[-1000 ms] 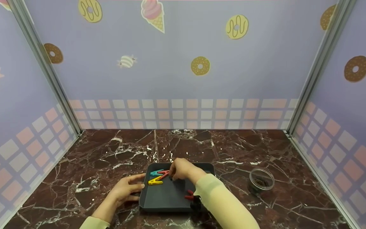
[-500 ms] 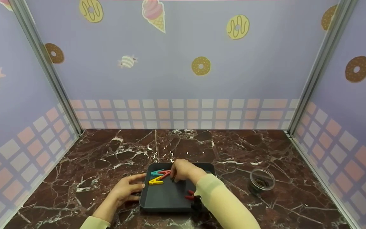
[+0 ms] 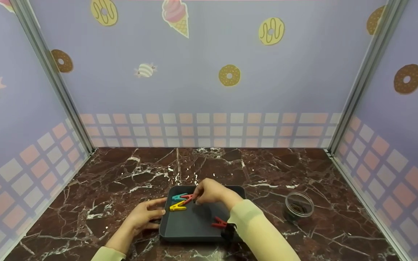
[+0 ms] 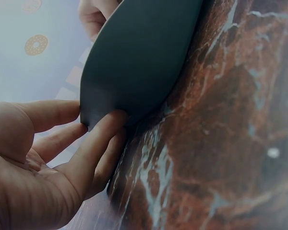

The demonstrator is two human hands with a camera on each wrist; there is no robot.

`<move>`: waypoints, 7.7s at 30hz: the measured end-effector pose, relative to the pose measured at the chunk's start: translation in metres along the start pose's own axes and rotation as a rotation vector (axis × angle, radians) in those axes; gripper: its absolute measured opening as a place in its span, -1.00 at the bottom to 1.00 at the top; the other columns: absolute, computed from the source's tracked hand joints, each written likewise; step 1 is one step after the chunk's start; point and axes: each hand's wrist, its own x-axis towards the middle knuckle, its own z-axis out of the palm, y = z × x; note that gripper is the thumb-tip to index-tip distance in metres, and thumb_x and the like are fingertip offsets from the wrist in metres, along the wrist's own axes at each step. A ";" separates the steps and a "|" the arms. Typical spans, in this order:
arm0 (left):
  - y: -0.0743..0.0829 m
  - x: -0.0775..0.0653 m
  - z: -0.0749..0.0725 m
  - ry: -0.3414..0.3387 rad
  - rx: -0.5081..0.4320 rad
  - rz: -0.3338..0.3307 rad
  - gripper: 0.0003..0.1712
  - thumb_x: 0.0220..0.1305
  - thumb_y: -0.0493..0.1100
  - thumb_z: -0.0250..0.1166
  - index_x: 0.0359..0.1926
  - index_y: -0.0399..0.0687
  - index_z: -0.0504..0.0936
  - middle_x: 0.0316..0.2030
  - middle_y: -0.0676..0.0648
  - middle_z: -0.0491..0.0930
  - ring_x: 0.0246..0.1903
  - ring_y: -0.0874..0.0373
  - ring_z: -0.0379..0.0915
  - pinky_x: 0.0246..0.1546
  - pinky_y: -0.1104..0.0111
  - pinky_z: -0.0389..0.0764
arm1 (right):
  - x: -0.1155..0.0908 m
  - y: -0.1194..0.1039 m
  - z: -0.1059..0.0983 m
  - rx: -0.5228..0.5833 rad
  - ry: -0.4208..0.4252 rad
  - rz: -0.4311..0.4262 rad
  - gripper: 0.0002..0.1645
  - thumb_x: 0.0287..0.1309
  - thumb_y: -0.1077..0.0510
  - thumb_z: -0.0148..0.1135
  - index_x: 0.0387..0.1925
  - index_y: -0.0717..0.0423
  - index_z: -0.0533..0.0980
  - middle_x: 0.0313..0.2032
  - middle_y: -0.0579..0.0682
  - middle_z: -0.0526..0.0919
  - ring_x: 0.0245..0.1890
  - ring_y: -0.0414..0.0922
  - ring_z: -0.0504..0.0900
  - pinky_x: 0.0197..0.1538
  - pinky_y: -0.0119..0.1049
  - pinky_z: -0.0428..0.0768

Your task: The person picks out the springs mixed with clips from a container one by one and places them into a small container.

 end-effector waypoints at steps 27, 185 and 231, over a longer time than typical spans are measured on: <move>0.000 -0.001 0.000 -0.015 -0.010 0.002 -0.31 0.38 -0.37 0.27 0.49 -0.32 0.32 0.08 -0.41 0.59 -0.02 -0.18 0.72 -0.16 0.00 0.83 | -0.066 0.016 -0.020 0.284 0.220 -0.029 -0.73 0.23 0.25 0.41 -0.06 0.31 0.71 -0.14 0.31 0.78 -0.35 -0.39 0.67 -0.39 -0.53 0.64; -0.001 0.000 -0.001 -0.005 0.008 -0.003 -0.32 0.37 -0.36 0.29 0.48 -0.28 0.35 0.11 -0.39 0.60 -0.07 -0.09 0.74 -0.20 0.08 0.84 | -0.026 0.029 -0.026 0.120 0.190 0.102 -0.72 0.30 0.17 0.35 -0.05 0.27 0.72 -0.18 0.14 0.82 -0.24 -0.22 0.73 -0.22 -0.41 0.68; -0.003 0.001 -0.001 -0.014 -0.003 0.001 -0.33 0.37 -0.37 0.28 0.47 -0.28 0.37 0.09 -0.39 0.62 -0.14 -0.03 0.73 -0.19 0.05 0.84 | -0.002 0.020 0.002 -0.215 0.034 0.066 -0.75 -0.10 0.45 0.45 -0.32 0.17 0.76 -0.36 0.03 0.81 -0.38 -0.21 0.71 -0.31 -0.37 0.71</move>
